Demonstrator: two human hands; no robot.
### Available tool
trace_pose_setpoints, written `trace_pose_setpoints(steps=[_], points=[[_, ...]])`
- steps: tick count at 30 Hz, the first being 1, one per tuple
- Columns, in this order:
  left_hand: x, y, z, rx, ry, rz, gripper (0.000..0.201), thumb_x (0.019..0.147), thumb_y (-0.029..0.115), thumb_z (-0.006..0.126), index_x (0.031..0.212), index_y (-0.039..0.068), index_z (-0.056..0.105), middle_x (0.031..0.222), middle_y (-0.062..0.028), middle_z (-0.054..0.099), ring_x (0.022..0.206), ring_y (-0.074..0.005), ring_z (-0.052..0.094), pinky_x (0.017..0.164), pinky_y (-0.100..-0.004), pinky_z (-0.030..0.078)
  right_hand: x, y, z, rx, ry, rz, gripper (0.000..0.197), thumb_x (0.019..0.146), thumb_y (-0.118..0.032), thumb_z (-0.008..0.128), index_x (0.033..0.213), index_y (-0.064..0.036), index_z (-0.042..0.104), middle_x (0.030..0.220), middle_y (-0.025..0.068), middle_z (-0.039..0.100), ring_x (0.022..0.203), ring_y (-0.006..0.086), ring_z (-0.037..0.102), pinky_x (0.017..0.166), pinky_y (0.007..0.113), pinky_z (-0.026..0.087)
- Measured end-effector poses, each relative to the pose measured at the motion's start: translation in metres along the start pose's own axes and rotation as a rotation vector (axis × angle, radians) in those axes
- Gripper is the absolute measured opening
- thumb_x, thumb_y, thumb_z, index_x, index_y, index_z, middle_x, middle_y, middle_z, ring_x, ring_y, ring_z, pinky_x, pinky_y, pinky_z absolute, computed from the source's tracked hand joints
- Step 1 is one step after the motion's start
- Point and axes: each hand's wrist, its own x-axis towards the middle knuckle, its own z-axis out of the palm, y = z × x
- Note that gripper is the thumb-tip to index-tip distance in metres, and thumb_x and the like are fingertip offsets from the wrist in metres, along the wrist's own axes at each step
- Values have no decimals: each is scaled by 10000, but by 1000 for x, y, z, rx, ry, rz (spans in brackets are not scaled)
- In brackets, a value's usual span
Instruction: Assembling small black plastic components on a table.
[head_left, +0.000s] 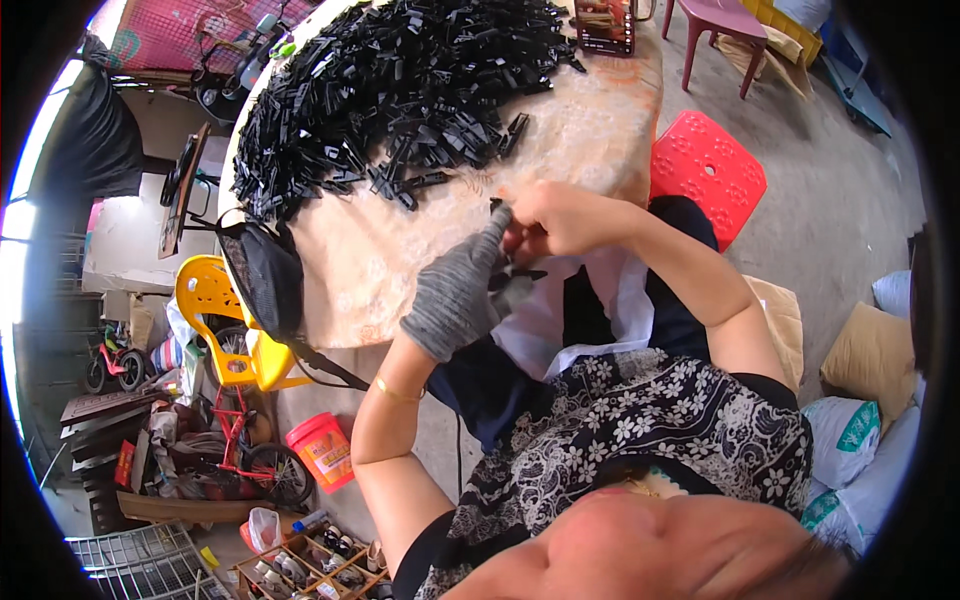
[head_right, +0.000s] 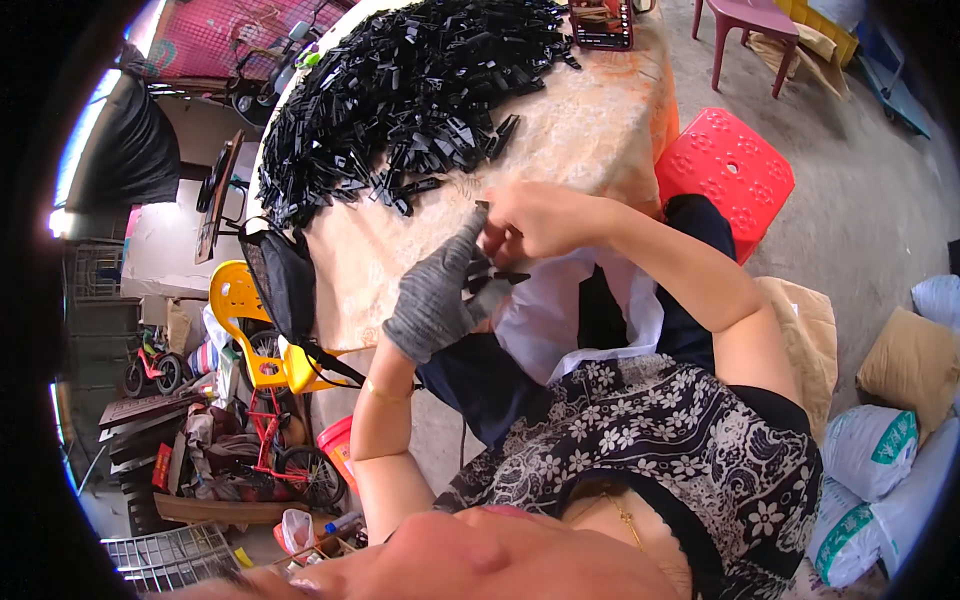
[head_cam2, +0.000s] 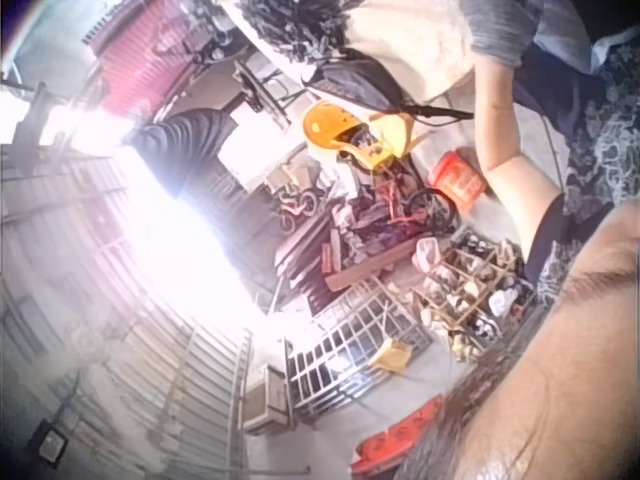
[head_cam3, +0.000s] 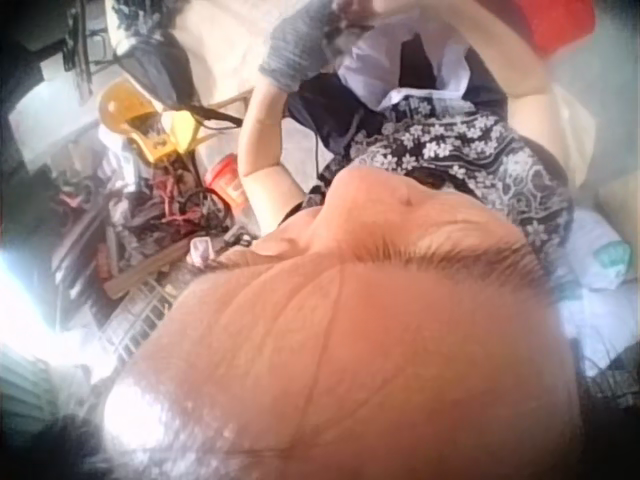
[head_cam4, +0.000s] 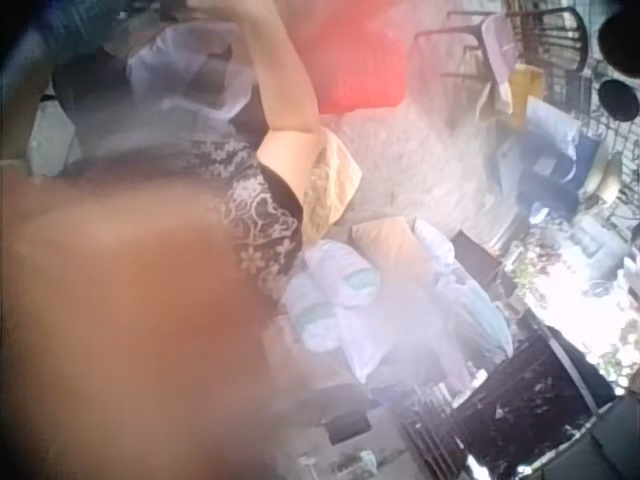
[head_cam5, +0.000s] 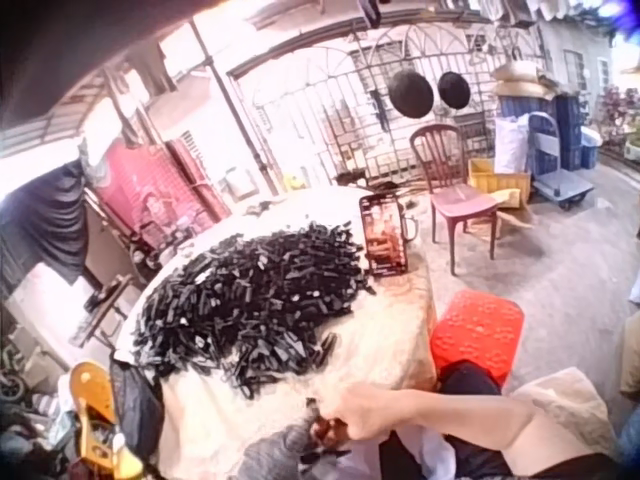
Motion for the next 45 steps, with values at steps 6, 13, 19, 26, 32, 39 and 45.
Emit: trace_pose_setpoints(steps=[6,13,19,26,32,39,45], points=[[18,-51,-6,-305,194,-224,491,875,281,620,1310,103,479,866,-181,635,745,-317,635,654,-405,507,5,11,3,-21,190,-96,143,756,-98,664,887,-55,701,775,111,627,705,268,626,645,358,490],[59,-86,15,143,276,-331,372,874,358,613,1070,51,540,803,-174,641,749,-362,623,673,-431,484,20,24,17,-499,329,-136,156,756,-74,609,900,-66,669,878,64,573,883,253,563,779,348,470],[37,-64,8,15,292,-398,290,805,269,680,925,59,519,728,-132,619,689,-325,622,637,-406,493,12,27,19,-479,380,-158,134,736,-84,648,869,-72,653,848,76,573,860,261,558,765,360,464],[5,-56,11,-298,184,-264,238,889,191,573,1069,39,545,851,-186,653,785,-328,651,697,-388,504,8,26,18,-363,401,-149,137,729,-99,684,862,-83,658,829,66,586,857,270,563,763,362,462],[6,-32,11,140,42,-258,247,851,225,623,1034,61,611,937,-177,652,840,-355,627,705,-403,501,8,24,17,-346,372,-121,122,739,-102,682,859,-89,664,836,57,594,839,269,568,755,364,458],[1,-40,12,154,182,-118,222,845,197,611,1027,76,649,880,-165,652,813,-336,635,701,-398,506,8,24,17,-303,384,-126,109,739,-95,675,845,-79,653,834,63,592,834,275,568,755,368,454],[6,-26,1,208,83,-135,234,828,199,610,1028,85,654,855,-160,652,766,-335,635,676,-403,504,8,23,16,-331,373,-146,116,739,-127,687,831,-72,643,822,61,577,847,262,564,765,363,453]])
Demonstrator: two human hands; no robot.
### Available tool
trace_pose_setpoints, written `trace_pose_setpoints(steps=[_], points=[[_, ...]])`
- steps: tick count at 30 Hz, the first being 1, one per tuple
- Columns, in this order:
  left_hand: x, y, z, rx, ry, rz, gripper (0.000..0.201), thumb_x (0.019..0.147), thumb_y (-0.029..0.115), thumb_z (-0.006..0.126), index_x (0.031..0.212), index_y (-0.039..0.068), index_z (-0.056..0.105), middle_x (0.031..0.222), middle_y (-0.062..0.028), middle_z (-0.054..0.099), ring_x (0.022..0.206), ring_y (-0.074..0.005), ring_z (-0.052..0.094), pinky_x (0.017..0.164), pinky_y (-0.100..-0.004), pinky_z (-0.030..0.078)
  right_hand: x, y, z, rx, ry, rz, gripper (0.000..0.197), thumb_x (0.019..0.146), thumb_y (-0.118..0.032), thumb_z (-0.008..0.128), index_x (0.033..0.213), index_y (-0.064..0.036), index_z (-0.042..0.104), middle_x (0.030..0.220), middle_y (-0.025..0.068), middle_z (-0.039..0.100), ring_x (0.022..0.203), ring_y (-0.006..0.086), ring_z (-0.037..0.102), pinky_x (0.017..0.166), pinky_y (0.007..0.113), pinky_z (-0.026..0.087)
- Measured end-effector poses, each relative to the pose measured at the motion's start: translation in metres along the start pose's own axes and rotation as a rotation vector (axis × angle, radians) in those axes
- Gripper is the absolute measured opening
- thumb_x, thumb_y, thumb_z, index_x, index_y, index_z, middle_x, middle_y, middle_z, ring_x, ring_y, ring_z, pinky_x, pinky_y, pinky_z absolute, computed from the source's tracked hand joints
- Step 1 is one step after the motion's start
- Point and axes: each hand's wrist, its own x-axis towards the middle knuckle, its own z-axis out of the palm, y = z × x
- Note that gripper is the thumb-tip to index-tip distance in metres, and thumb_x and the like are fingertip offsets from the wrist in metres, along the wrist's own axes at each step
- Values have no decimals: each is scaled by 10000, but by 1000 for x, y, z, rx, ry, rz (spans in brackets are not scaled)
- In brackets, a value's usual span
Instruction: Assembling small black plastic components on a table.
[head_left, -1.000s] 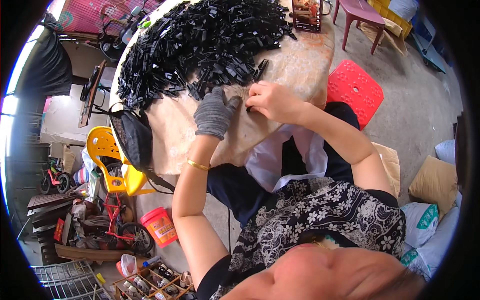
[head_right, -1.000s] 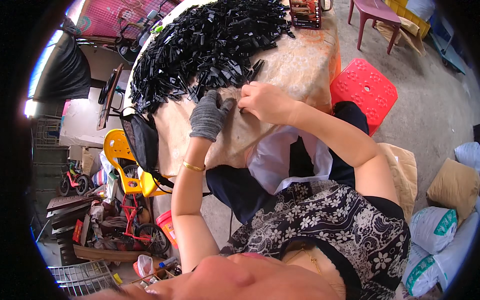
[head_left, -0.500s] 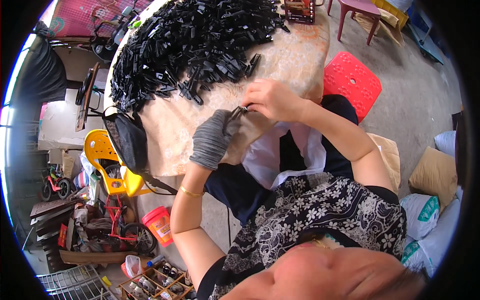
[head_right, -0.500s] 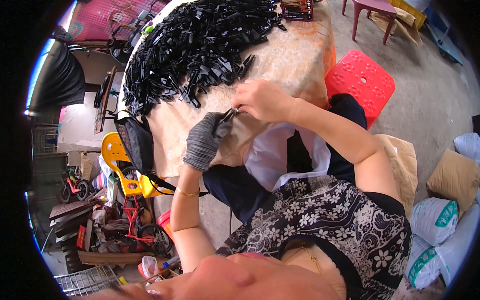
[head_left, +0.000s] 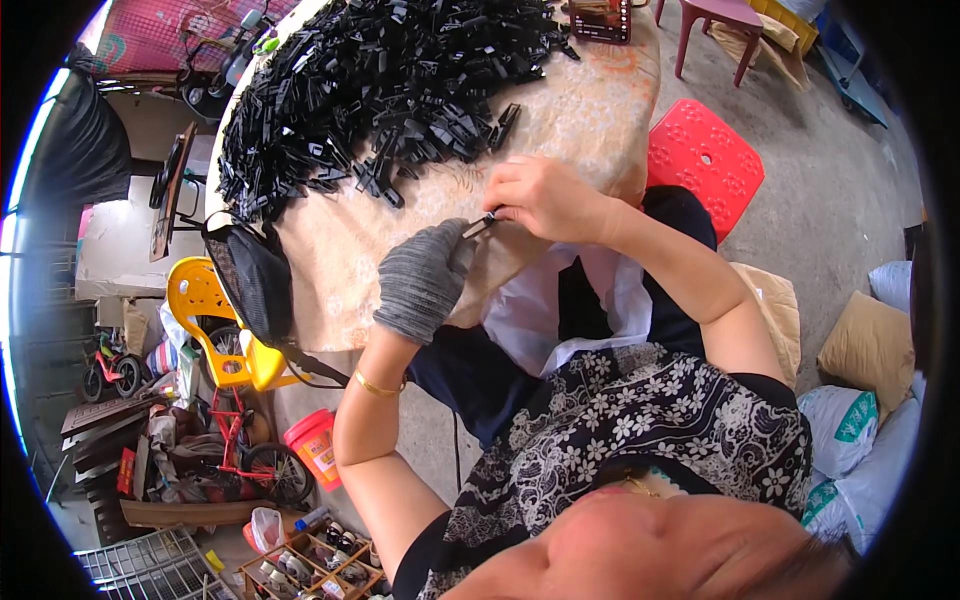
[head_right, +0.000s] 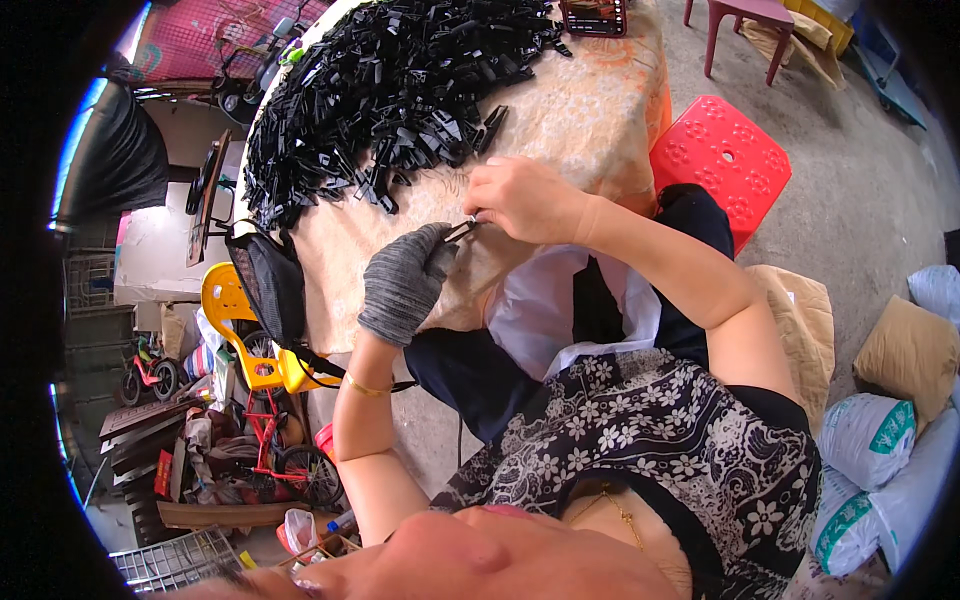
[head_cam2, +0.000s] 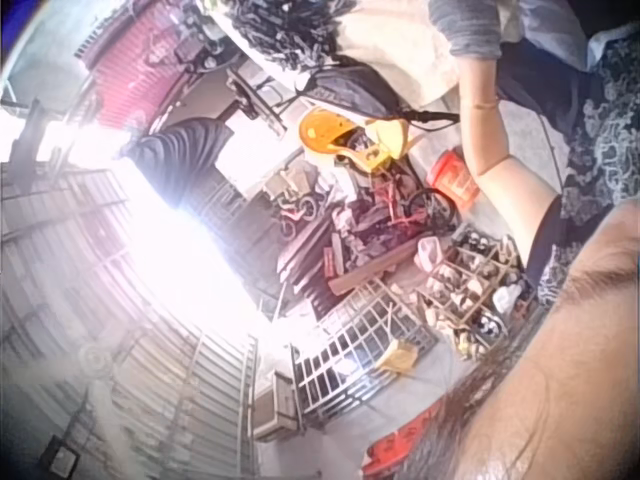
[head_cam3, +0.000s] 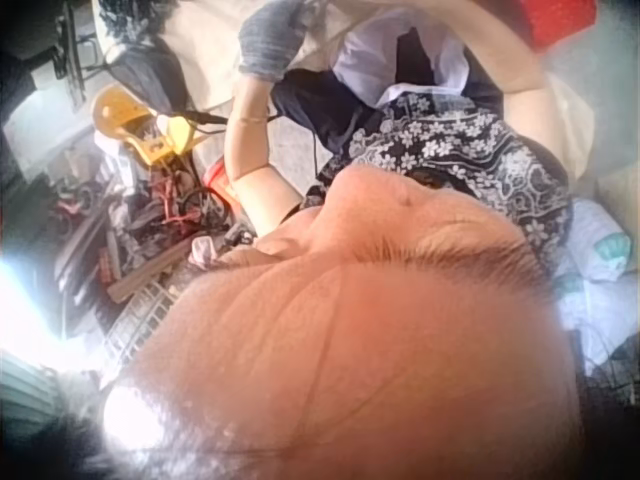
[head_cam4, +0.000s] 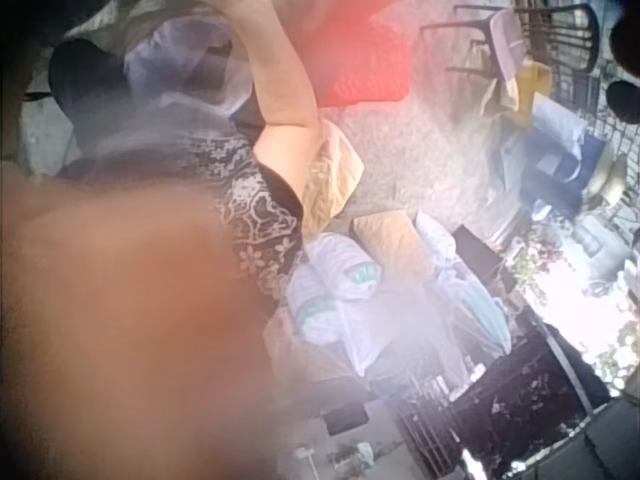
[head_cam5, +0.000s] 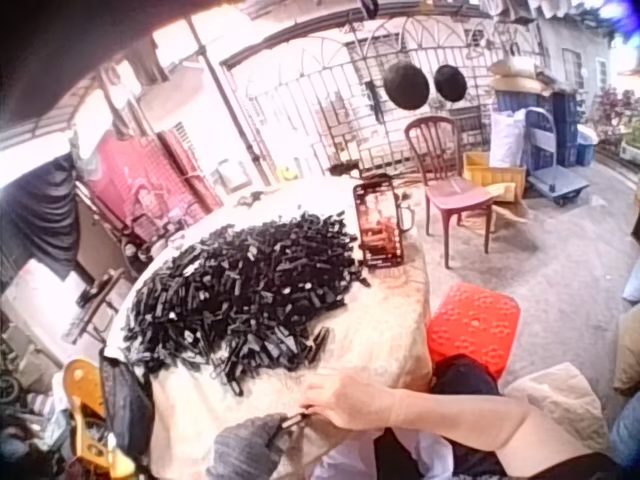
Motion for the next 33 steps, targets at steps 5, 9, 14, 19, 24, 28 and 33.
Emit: trace_pose_setpoints(steps=[5,9,14,19,24,28,33], points=[[14,13,-15,178,-112,-10,192,825,228,600,944,83,642,757,-156,634,691,-340,622,616,-433,486,-4,0,4,-133,114,13,115,742,-149,677,809,-71,625,820,66,573,837,254,565,757,355,455],[30,14,-10,254,-147,74,194,818,244,606,833,51,606,729,-165,622,685,-343,615,613,-448,478,-5,-8,5,-262,129,-4,80,728,-147,641,765,-84,608,807,63,560,827,245,564,750,354,453],[45,10,-10,174,-215,192,218,812,254,617,814,36,614,737,-180,623,707,-354,614,635,-448,481,-2,-20,5,-369,158,-118,67,697,-131,617,733,-79,594,799,53,554,817,232,566,741,360,446],[58,16,-8,252,-274,265,242,808,261,626,816,19,615,732,-186,622,718,-357,618,660,-446,488,-13,-6,2,-279,150,5,106,699,-163,643,775,-91,630,807,49,558,818,239,569,743,377,434],[61,13,-9,278,-352,263,248,810,262,627,843,16,618,744,-194,630,729,-354,622,671,-443,489,-9,-12,8,-218,195,-19,70,702,-158,660,739,-106,630,798,47,564,816,244,572,761,371,433],[59,5,-3,207,-306,234,247,808,268,632,891,35,628,754,-182,637,727,-363,623,669,-439,491,-4,-15,4,-179,174,-13,92,691,-138,676,770,-98,649,785,55,581,814,254,586,762,379,445],[36,-7,7,-80,-133,48,447,782,131,634,1214,104,523,805,-170,664,752,-356,647,664,-421,508,5,2,-8,324,-89,191,165,741,-110,678,889,-41,656,827,93,658,809,252,640,723,360,483]])
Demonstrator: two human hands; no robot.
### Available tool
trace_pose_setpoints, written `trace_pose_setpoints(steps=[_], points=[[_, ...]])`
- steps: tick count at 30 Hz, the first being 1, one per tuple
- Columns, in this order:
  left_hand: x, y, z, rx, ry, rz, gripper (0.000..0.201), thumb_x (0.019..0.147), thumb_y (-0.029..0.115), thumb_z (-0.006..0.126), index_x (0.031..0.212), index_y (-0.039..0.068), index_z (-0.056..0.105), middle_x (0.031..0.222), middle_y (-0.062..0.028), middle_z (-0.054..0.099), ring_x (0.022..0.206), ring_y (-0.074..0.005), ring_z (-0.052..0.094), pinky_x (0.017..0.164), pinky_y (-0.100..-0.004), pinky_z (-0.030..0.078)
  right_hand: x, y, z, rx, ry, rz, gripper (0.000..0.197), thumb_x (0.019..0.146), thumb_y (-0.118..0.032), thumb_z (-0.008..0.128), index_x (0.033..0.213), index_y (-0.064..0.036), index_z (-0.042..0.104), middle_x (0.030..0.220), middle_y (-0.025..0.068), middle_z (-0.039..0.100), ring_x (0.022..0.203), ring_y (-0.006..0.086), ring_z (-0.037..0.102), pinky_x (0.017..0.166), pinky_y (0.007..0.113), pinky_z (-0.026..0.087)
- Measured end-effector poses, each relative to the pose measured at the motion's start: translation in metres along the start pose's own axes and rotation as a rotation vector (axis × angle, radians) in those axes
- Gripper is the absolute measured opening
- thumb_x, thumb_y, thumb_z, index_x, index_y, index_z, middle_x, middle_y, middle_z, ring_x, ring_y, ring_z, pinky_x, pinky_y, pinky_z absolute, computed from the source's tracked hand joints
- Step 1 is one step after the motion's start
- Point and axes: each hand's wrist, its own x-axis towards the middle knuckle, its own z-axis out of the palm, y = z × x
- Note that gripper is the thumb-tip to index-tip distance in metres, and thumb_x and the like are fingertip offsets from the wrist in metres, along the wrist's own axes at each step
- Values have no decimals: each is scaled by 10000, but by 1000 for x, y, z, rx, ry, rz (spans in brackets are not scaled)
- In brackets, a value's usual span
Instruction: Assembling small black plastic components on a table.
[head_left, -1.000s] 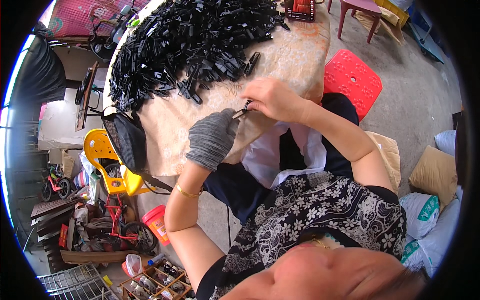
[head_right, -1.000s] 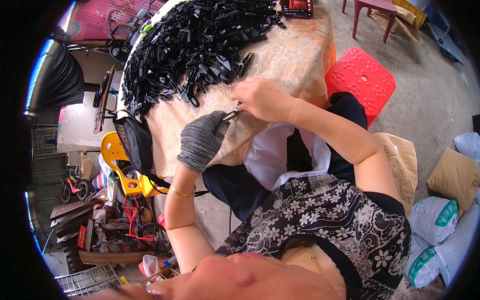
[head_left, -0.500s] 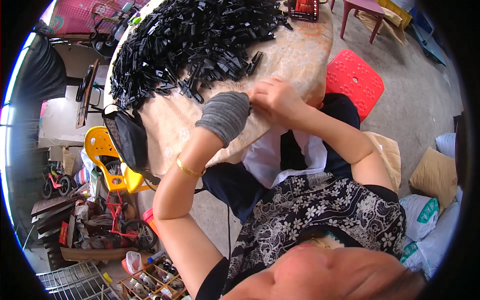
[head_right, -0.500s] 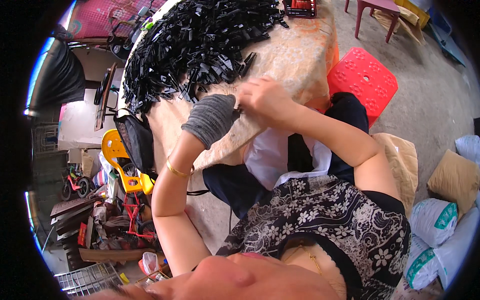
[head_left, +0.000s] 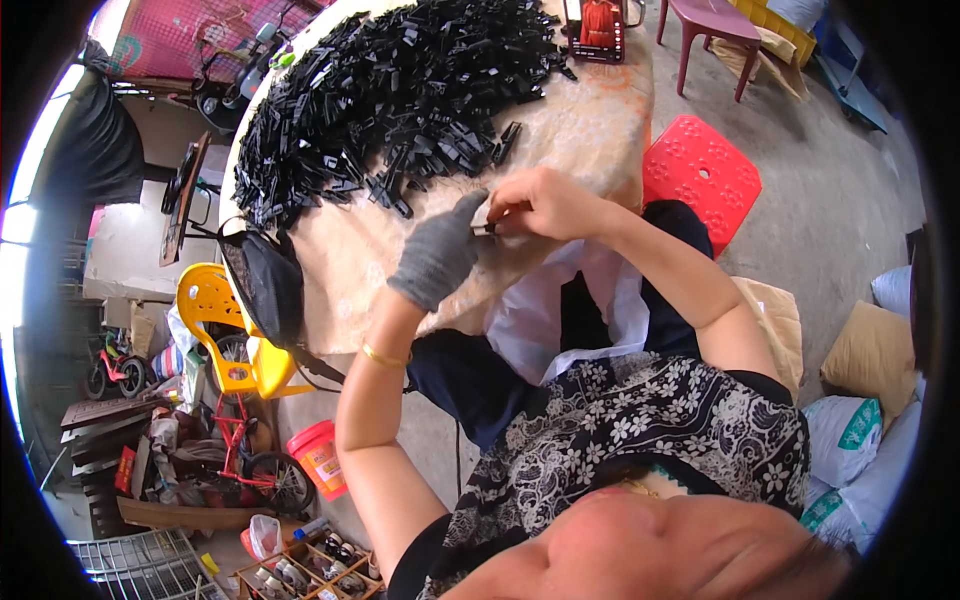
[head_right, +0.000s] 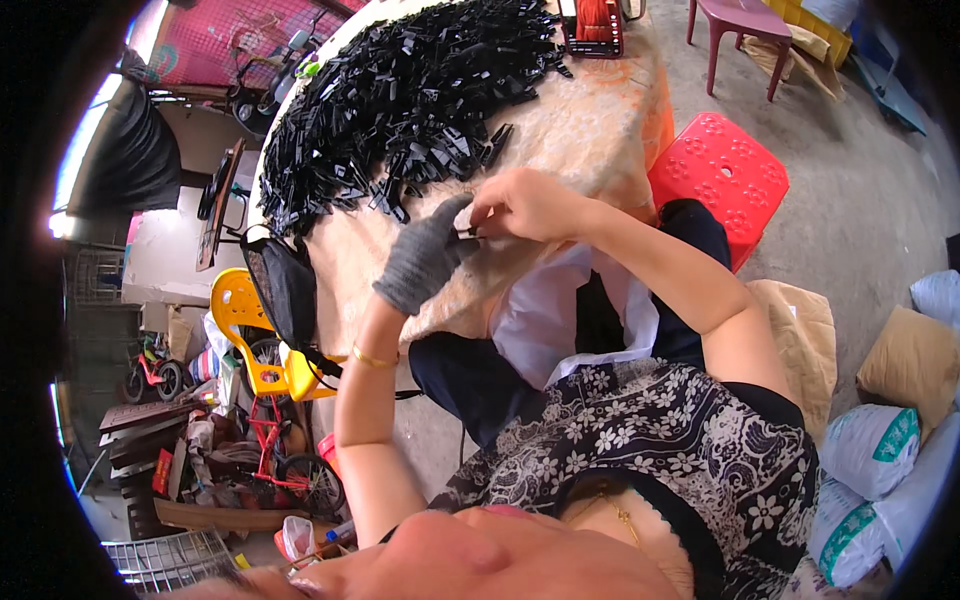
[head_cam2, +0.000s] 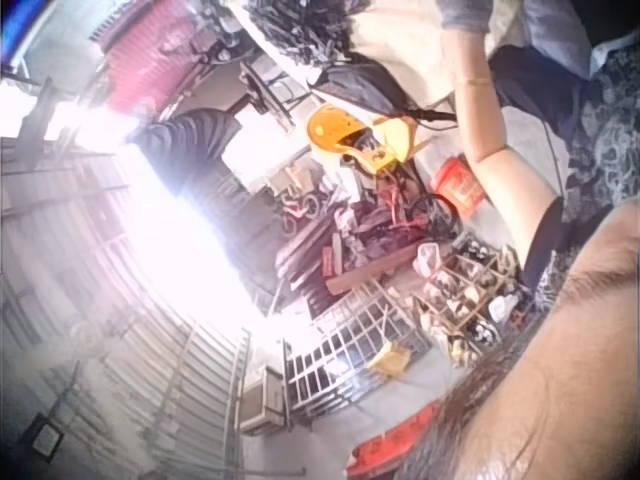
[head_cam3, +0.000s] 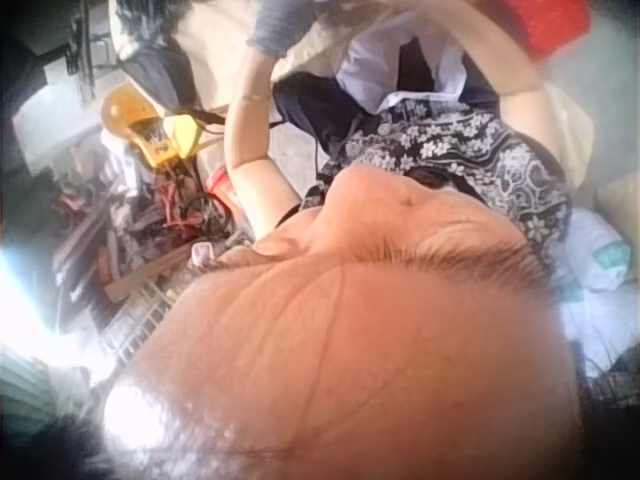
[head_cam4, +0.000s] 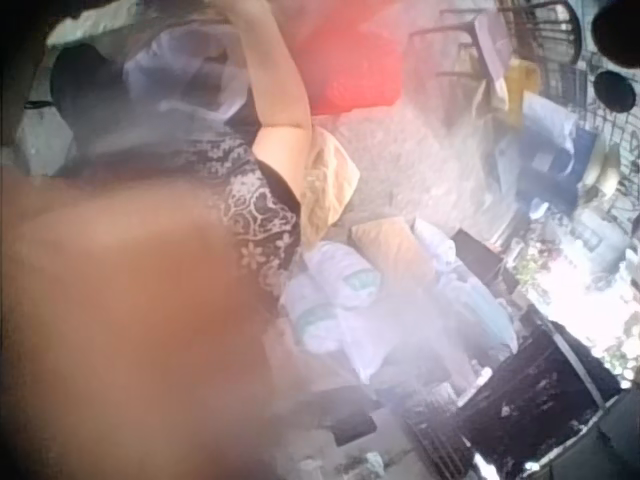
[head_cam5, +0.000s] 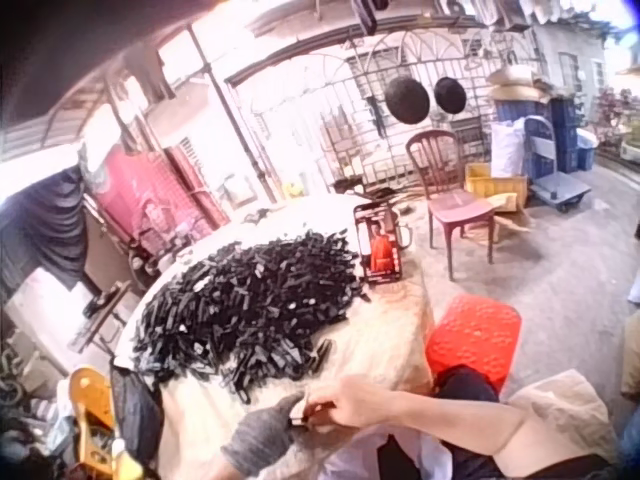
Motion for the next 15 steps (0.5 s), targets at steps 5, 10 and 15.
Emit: trace_pose_setpoints(steps=[5,10,15], points=[[-21,9,11,-162,-1,-90,699,767,49,611,1407,137,343,798,-161,669,758,-330,661,668,-394,518,4,-3,-9,91,-122,36,193,769,-116,679,940,-26,680,849,121,685,805,252,664,728,332,495],[-19,17,15,-215,44,91,743,765,73,636,1429,121,304,835,-149,675,784,-326,668,703,-375,522,2,-5,-11,-26,-304,63,239,763,-138,692,968,-15,684,855,152,688,817,261,665,708,336,499],[-32,33,2,-271,-7,78,703,770,79,641,1406,73,341,866,-153,669,804,-322,661,686,-383,519,-6,-9,-16,22,-311,20,212,759,-132,698,938,-17,696,857,134,697,781,216,668,673,335,500]])
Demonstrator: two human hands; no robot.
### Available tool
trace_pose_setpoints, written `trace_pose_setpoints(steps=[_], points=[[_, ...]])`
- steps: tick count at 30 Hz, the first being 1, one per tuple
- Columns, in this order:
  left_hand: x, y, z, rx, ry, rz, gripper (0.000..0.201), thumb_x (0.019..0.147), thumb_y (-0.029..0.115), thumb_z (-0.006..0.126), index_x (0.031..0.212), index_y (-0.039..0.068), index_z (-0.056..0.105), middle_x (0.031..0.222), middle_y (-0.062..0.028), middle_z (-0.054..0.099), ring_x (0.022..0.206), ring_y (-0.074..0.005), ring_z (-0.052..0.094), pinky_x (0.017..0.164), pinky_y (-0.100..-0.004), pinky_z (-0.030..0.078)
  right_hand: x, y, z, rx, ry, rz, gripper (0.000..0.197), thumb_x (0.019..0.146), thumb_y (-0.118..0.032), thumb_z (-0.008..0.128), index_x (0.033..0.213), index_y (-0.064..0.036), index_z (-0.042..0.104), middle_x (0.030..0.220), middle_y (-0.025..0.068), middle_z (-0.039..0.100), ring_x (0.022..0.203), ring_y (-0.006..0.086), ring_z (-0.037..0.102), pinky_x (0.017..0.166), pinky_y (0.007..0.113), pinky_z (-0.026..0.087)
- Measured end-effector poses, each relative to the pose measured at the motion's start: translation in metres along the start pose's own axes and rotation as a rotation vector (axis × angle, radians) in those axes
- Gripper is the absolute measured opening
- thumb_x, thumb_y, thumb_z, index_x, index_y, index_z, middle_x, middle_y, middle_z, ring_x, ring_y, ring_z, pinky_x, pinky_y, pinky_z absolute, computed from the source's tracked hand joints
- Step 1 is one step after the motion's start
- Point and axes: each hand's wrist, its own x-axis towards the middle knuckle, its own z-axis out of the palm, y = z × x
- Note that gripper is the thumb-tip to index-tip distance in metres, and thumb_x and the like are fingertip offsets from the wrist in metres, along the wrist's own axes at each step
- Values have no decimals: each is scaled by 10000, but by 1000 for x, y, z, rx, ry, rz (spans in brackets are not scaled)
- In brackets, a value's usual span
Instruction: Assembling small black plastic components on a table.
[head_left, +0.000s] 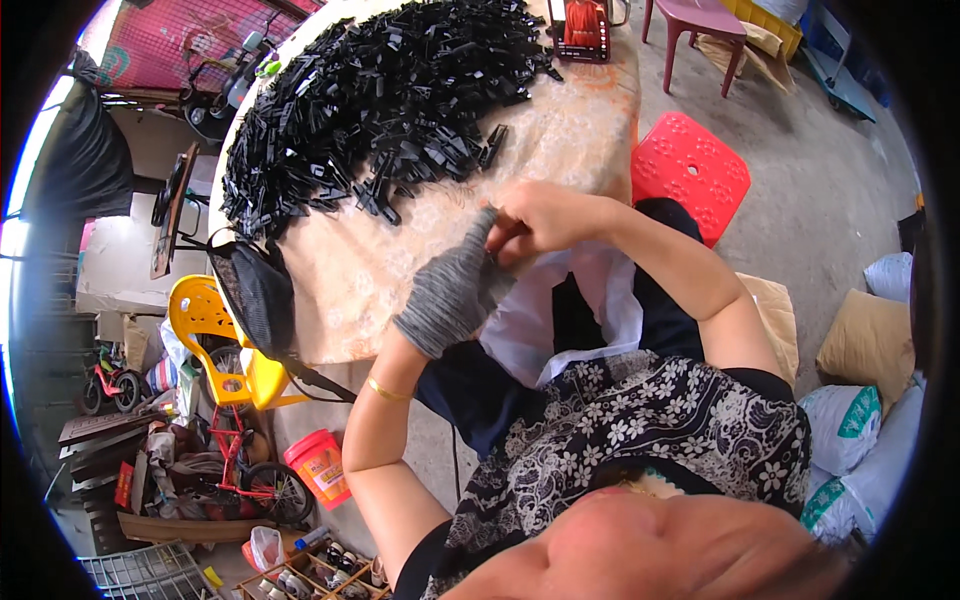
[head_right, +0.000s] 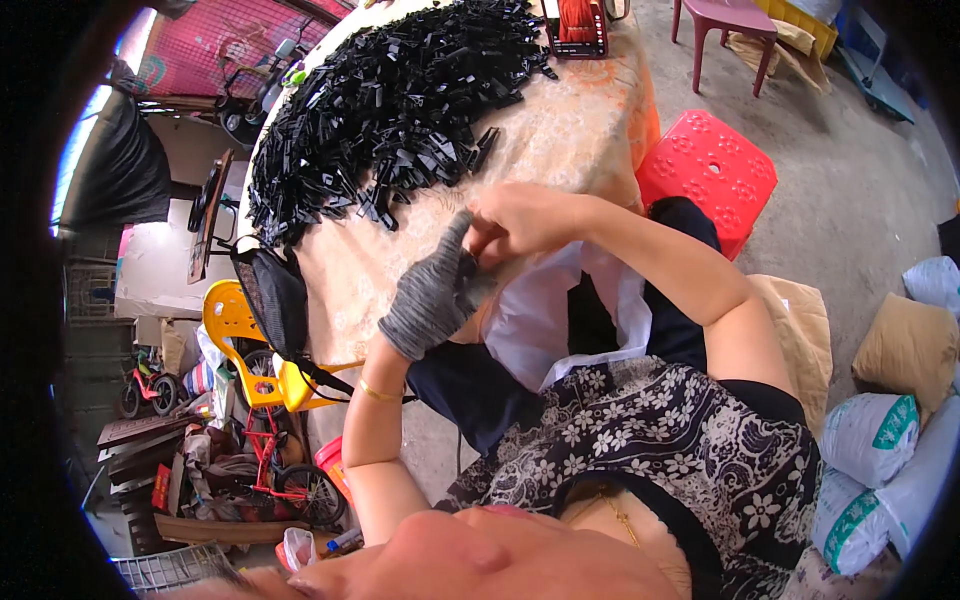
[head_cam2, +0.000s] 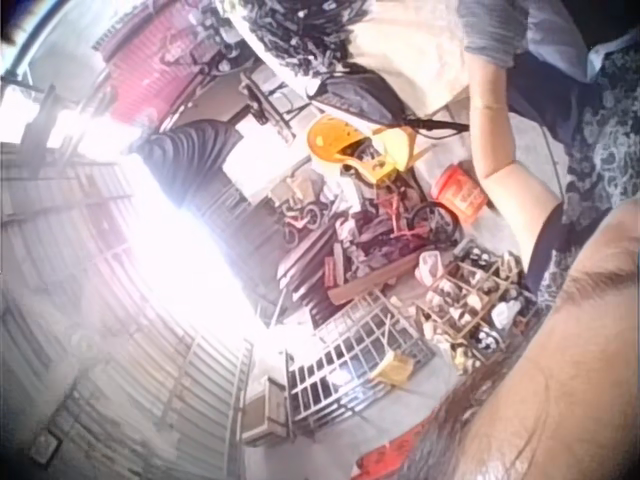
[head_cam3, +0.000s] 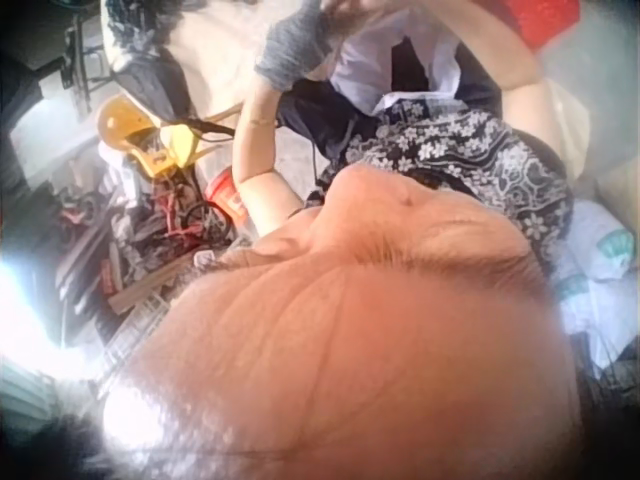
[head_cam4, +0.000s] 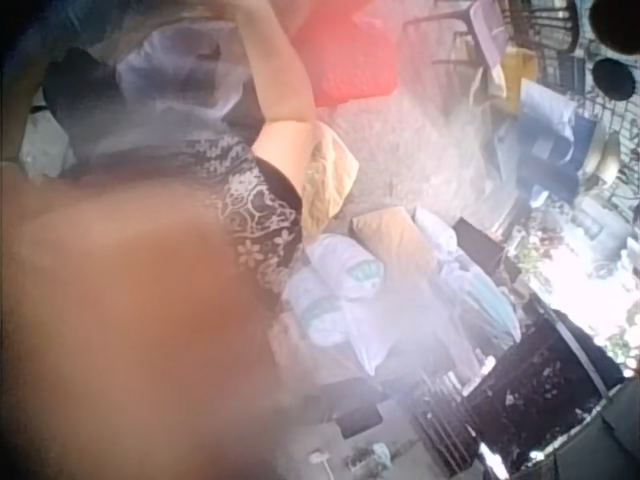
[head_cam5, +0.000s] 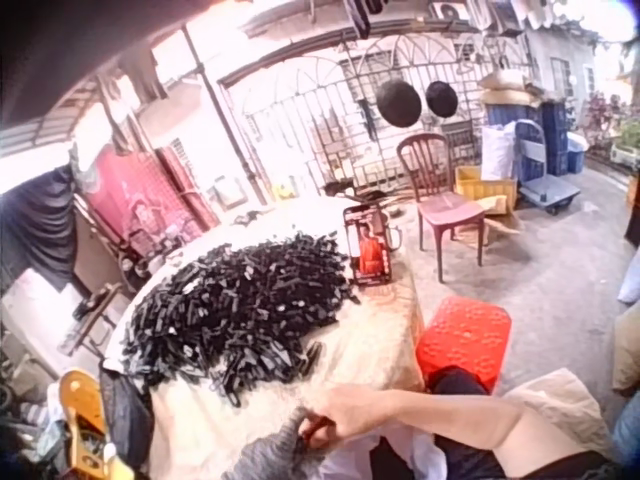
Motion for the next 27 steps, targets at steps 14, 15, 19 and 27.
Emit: trace_pose_setpoints(steps=[14,15,19,27], points=[[78,15,16,158,143,-137,479,851,272,604,1281,92,492,772,-169,639,721,-369,623,667,-435,502,30,97,-72,-742,782,236,151,824,-188,621,897,-74,691,894,108,633,879,305,616,769,400,499],[96,8,16,243,164,-183,463,865,287,573,1269,77,493,794,-188,645,747,-369,634,680,-438,506,31,97,-71,-724,780,212,147,820,-182,623,892,-74,690,892,109,633,876,301,616,770,398,499],[128,0,15,521,118,-303,372,890,294,509,1160,38,529,850,-217,663,815,-357,660,694,-439,516,23,88,-68,-666,763,106,130,790,-152,645,840,-40,688,849,106,636,832,288,619,746,374,496],[97,-24,19,585,501,166,103,806,166,574,854,83,611,795,-156,601,757,-347,620,660,-449,489,-6,71,-39,-555,662,17,127,735,-98,673,842,-30,666,842,116,610,858,301,590,773,370,473]])
